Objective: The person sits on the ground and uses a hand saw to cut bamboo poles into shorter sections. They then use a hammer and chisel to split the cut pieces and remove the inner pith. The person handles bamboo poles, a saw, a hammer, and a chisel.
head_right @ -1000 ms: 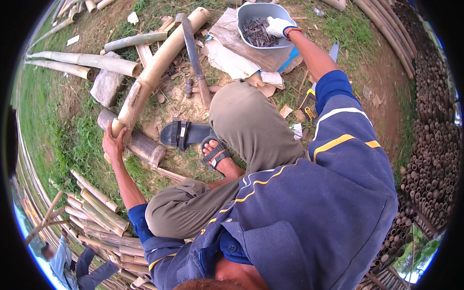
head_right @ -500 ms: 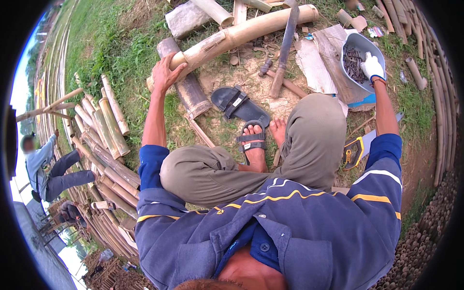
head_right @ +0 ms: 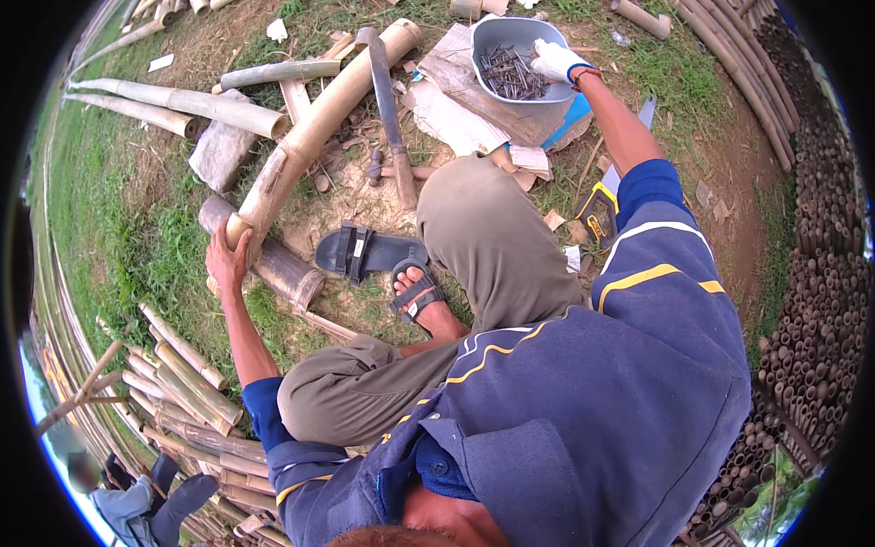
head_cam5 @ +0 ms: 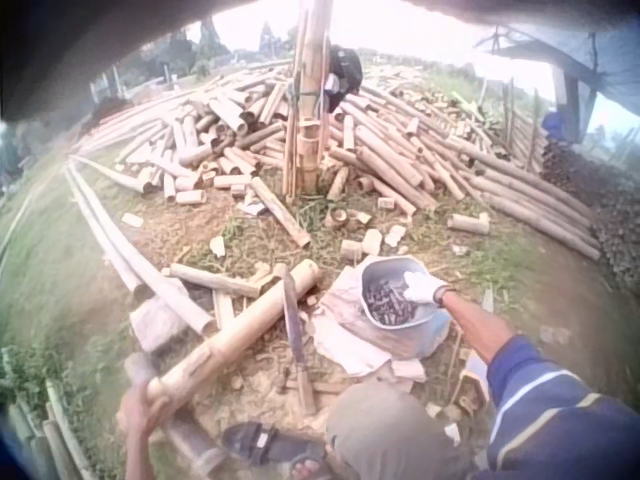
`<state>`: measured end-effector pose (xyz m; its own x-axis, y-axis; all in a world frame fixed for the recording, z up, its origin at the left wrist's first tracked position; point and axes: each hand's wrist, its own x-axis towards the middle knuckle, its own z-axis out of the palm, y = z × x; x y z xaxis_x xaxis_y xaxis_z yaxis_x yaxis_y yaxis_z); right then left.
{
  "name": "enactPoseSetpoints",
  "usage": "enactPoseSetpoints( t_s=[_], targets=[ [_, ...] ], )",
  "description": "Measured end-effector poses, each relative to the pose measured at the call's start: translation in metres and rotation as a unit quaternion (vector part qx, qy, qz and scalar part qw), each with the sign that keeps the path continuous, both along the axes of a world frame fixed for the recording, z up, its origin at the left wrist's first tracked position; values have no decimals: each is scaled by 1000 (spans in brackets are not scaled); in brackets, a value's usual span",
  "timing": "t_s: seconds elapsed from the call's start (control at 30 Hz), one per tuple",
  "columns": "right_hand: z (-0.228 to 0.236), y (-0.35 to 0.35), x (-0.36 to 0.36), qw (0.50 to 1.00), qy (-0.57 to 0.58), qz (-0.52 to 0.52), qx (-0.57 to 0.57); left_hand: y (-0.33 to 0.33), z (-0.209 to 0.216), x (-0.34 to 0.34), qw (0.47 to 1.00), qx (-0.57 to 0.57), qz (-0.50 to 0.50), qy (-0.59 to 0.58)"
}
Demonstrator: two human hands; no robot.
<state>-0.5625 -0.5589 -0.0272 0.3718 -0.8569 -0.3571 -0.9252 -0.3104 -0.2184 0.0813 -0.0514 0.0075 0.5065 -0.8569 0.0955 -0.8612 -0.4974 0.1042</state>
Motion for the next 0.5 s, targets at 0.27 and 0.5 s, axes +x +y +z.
enactPoseSetpoints(
  t_s=[0.27,0.5],
  targets=[
    [21,34,-36,915,-328,-164,167,-6,3,-1,1000,5,-2,-6],
    [37,44,-20,848,-450,-135,246,3,-4,14,999,8,-25,24]
  ],
)
